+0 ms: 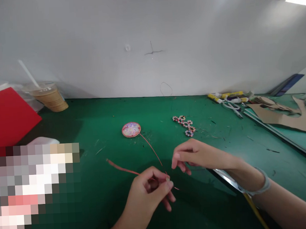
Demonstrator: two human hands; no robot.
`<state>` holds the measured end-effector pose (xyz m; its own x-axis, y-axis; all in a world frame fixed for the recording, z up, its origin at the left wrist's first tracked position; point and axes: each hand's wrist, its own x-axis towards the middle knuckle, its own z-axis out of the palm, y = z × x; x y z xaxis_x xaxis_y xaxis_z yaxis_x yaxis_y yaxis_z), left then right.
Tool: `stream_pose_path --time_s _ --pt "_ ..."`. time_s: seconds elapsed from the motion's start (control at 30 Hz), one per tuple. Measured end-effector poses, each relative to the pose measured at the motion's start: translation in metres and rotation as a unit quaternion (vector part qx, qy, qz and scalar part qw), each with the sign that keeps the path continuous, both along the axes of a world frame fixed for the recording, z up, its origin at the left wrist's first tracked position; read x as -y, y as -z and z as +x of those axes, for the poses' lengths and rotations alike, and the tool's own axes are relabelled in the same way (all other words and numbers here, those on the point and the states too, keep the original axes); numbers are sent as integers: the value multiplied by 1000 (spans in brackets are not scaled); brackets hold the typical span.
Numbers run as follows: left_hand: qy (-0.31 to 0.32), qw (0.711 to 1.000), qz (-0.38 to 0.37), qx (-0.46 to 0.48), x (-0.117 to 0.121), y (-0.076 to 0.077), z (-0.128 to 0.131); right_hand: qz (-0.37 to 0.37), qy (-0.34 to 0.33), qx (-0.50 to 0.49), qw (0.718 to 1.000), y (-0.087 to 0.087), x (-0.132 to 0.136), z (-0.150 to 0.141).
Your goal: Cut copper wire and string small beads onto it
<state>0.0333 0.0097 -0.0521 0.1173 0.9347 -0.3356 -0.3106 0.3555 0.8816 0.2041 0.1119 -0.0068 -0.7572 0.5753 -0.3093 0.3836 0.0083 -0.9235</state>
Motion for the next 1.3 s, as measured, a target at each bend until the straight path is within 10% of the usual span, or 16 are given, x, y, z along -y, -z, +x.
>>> stream_pose_path --time_s 0.57,1.3 --pt "23 1000 -3 17 -1 -3 -6 30 -75 25 996 5 9 -7" --pt "-34 996 -19 76 -2 -6 -9 279 -43 27 959 -10 17 -7"
